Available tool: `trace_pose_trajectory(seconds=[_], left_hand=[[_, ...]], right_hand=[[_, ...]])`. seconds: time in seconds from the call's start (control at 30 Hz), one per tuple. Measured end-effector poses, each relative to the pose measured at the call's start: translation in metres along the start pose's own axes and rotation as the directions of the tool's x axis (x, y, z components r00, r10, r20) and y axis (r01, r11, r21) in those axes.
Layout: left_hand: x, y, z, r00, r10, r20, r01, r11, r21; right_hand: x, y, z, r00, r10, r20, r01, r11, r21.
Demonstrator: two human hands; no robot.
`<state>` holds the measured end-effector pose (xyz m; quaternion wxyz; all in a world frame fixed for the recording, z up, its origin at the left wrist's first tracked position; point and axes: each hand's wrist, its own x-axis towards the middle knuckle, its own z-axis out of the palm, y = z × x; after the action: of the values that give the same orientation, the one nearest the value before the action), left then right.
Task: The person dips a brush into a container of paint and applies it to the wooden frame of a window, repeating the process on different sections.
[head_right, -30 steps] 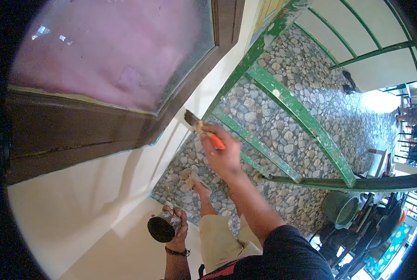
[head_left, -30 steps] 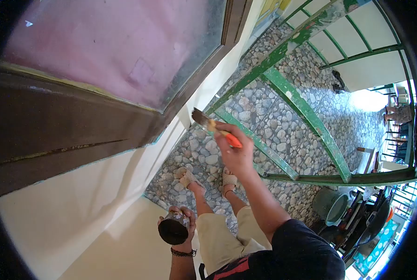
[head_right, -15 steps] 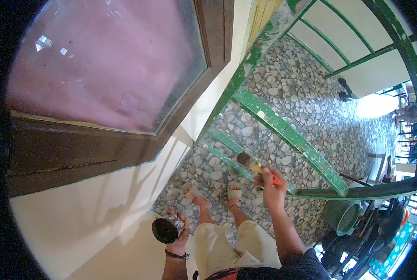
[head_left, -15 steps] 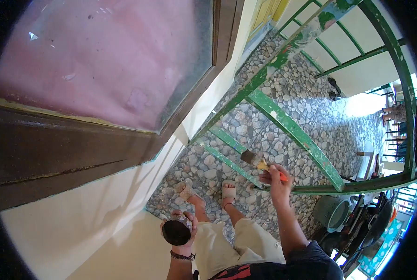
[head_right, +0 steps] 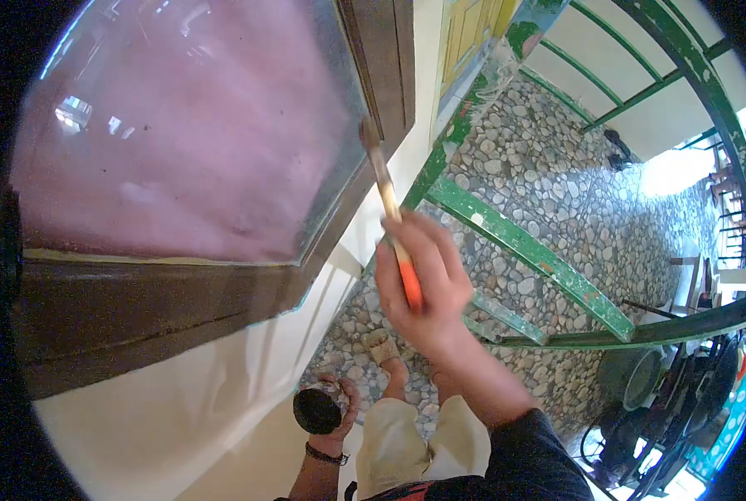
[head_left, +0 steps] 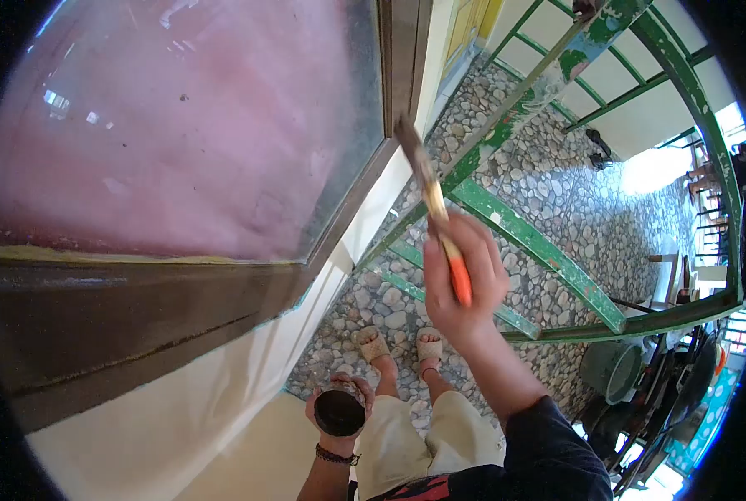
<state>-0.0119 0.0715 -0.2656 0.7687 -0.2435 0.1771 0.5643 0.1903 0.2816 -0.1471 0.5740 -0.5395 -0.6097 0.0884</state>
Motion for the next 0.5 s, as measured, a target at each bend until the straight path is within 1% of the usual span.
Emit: trace_pose_trajectory(seconds=[0.03,0.07,0.1,0.13,0.17,0.23,0.27,0.3,0.33,0.37,0.43,0.47,0.5], left_hand=[[0.001,0.005,0.006,0.995,-0.063,0.077,0.057,0.995,0.077],[-0.001,0.009,0.006,0.995,-0.068,0.078,0.062,0.995,0.08],[-0.003,0.014,0.004,0.999,-0.05,0.016,0.047,0.991,0.129],[-0.004,0.018,0.004,0.999,-0.026,-0.045,0.034,0.984,0.177],[-0.003,0.021,0.004,0.999,-0.03,-0.04,0.036,0.983,0.18],[0.0,0.026,0.005,0.995,-0.066,0.076,0.047,0.972,0.232],[0.0,0.027,0.004,0.994,-0.069,0.079,0.049,0.971,0.234],[-0.001,0.026,0.002,0.998,-0.044,0.049,0.034,0.981,0.19],[-0.003,0.026,0.0,1.0,-0.02,0.018,0.018,0.989,0.144],[-0.004,0.025,-0.002,1.0,-0.022,0.02,0.019,0.989,0.145],[-0.006,0.026,-0.007,0.998,-0.03,-0.055,0.031,0.999,0.021],[-0.005,0.028,-0.008,0.998,-0.03,-0.056,0.032,0.999,0.021],[-0.004,0.03,-0.01,0.999,-0.051,-0.005,0.051,0.991,0.121]], right_hand=[[0.01,0.006,0.015,0.994,-0.051,-0.096,0.048,0.998,-0.031],[0.021,0.01,0.027,0.976,-0.106,-0.188,0.095,0.993,-0.066],[0.032,0.013,0.037,0.975,-0.111,-0.194,0.1,0.993,-0.067],[0.042,0.016,0.046,0.952,-0.15,-0.267,0.129,0.987,-0.096],[0.05,0.018,0.051,0.922,-0.188,-0.338,0.154,0.98,-0.127],[0.063,0.019,0.057,0.921,-0.18,-0.347,0.143,0.981,-0.128],[0.067,0.019,0.061,0.917,-0.136,-0.375,0.125,0.991,-0.055],[0.073,0.021,0.065,0.912,-0.091,-0.4,0.108,0.994,0.02],[0.079,0.025,0.069,0.893,-0.139,-0.428,0.17,0.985,0.034],[0.082,0.025,0.07,0.892,-0.141,-0.43,0.172,0.985,0.033],[0.086,0.022,0.071,0.903,-0.127,-0.41,0.148,0.989,0.019],[0.088,0.024,0.073,0.903,-0.127,-0.41,0.148,0.989,0.018],[0.09,0.026,0.074,0.894,-0.152,-0.422,0.171,0.985,0.008]])
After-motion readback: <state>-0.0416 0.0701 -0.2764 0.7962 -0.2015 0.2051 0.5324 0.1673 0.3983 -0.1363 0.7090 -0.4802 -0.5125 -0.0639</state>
